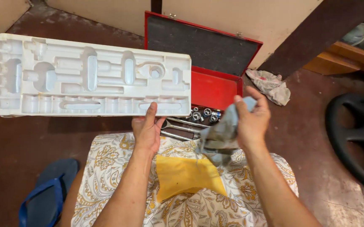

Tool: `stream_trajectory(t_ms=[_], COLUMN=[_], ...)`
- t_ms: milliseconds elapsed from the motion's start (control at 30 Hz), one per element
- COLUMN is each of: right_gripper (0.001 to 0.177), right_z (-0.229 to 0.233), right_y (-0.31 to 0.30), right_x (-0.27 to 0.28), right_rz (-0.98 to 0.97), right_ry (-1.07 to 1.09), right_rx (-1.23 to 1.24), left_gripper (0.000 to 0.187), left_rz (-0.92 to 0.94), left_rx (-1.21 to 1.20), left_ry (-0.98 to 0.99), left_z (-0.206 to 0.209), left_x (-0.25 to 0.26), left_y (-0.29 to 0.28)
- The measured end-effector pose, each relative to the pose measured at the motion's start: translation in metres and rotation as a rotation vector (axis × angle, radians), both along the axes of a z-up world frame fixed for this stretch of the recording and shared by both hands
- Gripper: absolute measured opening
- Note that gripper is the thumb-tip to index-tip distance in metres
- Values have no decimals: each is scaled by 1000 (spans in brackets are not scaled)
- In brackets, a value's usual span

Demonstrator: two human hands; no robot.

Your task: The person wipes the inside of a white plastic toolbox insert with a cloth, cleaning the molded compartments. The person then removes the foam lining from the red toolbox and wipes it as well.

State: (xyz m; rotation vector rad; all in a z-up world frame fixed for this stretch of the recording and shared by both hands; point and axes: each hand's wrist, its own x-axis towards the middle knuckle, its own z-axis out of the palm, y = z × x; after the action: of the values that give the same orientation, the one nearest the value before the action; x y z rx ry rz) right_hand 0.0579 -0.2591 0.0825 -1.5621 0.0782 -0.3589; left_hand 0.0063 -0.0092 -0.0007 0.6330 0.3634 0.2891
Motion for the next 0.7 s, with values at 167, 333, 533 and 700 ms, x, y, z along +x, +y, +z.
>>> stream_trajectory(t_ms=[167, 333, 533, 700], right_gripper=[54, 71, 52, 35], right_z=[6, 16, 8, 9], right_y=[45, 64, 76, 84], right_x=[-14, -19, -24, -17], right_rz=[268, 552, 74, 0], right_ry=[28, 308, -105, 194], right_rx=[111, 129, -575, -599], left_gripper=[41, 43, 45, 49], left_rz=[-25, -41, -67, -71], left_rx=[-27, -52, -46, -16], left_ry=[41, -47, -112, -100], left_z=[2, 9, 17, 19], left_x=[-1, -5, -6, -7], left_y=[-16, -24, -23, -26])
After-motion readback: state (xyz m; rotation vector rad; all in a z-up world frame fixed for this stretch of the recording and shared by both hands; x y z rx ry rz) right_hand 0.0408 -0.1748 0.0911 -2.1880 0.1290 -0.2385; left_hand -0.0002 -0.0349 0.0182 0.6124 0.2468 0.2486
